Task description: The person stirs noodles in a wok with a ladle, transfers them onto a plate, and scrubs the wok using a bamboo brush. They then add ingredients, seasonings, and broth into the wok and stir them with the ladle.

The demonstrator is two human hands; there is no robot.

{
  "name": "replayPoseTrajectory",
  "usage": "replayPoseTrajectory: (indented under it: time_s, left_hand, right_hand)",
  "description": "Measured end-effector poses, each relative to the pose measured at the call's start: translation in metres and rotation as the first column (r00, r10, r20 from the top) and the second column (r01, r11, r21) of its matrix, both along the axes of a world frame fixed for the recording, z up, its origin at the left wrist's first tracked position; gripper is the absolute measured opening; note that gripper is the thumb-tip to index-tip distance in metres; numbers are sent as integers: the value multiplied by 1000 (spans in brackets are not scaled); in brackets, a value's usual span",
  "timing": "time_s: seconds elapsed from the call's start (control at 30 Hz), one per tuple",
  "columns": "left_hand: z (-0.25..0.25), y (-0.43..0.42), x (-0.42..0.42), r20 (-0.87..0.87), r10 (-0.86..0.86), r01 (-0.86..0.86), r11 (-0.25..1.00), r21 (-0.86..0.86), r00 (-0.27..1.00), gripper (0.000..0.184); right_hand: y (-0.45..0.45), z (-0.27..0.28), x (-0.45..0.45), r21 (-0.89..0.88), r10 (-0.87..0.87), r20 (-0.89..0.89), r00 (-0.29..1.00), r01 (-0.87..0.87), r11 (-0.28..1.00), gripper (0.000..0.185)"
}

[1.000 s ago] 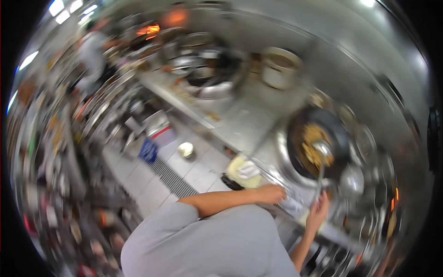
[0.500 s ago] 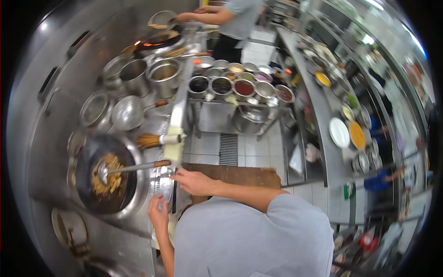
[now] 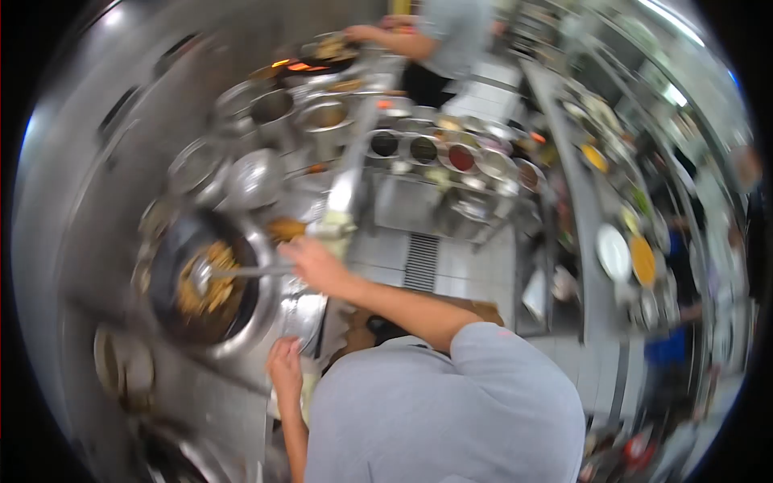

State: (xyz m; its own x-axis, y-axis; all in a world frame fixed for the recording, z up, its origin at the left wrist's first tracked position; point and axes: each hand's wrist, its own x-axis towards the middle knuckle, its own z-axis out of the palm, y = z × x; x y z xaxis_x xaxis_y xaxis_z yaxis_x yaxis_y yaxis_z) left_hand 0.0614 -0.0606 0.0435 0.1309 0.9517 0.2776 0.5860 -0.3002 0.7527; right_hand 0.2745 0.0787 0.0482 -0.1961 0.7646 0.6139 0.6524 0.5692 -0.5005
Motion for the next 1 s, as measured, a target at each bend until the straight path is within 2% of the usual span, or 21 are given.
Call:
replayPoseTrajectory:
  time_s: [0.07,0.1,0.13,0.17,0.2,0.27,0.33,0.4,0.47,0.5,0.53,0.6,0.67,0.73,0.77,0.83,0.87,0.93,0.97,1.0]
  left_hand:
    - [-2,-6,-20,-22,62,-63,998,-19,998,13]
    - [0,-10,-29,-10,132,-132,991,-26,991,13]
    - [3,-19,-37,3,192,-192,981,-22,981,13]
    - [2,-33,-48,-10,309,-309,951,-4,951,13]
    - [3,-41,-54,-27,330,-330,944,-10,944,13]
    - [-4,-57,-65,-43,372,-373,928,-1,927,13]
    - [-17,-81,-73,-9,520,-520,853,-54,854,11]
    - [-29,-102,-79,21,573,-570,818,-80,819,9]
    - [-37,-120,-80,10,650,-645,755,-114,760,7]
    - [-40,-127,-78,-1,686,-680,721,-132,728,7]
    - [-41,-131,-76,-2,703,-697,704,-132,711,7]
    - [-43,-138,-67,37,755,-740,651,-170,655,7]
    - [-43,-136,-60,41,763,-750,643,-152,645,8]
    - [-39,-131,-56,45,769,-759,638,-131,638,8]
    - [-36,-128,-53,31,760,-754,648,-111,649,9]
    - [-29,-122,-47,23,751,-745,658,-109,660,10]
    - [-28,-120,-45,28,762,-755,645,-113,647,10]
    - [-25,-115,-40,-29,737,-735,668,-118,675,11]
    - [-26,-114,-39,-44,730,-730,676,-102,682,11]
    - [-27,-114,-38,-43,744,-744,660,-104,666,11]
  right_hand:
    - [49,-31,-33,-31,71,100,992,-68,997,52]
    - [67,-45,-52,-133,93,186,978,-69,989,60]
    - [63,-28,-63,-454,161,239,958,-36,890,66]
    - [62,-30,-68,-506,214,282,935,-45,861,71]
    - [64,-31,-72,-572,240,398,885,34,820,74]
    - [68,-36,-76,-550,240,517,822,104,829,70]
    - [79,-33,-73,-567,293,495,818,48,823,70]
    - [90,-37,-62,-589,339,478,810,9,808,69]
    - [101,-30,-60,-684,431,170,886,-209,699,67]
    - [102,-18,-59,-815,375,-47,926,-253,522,65]
    - [110,-18,-66,-815,398,-47,916,-266,515,65]
    - [135,-22,-74,-813,308,-130,943,-279,511,62]
    - [154,-15,-89,-793,334,-52,941,-242,559,58]
    - [165,-23,-107,-843,292,-188,938,-307,442,59]
    - [173,-29,-118,-843,313,-188,931,-317,434,59]
    - [183,-36,-136,-860,311,-459,832,-504,80,59]
    - [181,-37,-139,-863,325,-454,829,-501,72,59]
    - [173,-33,-146,-871,508,-348,788,-472,137,61]
    - [153,-2,-139,-868,610,-58,790,-342,360,60]
    - [167,-34,-123,-671,668,161,726,-416,614,60]
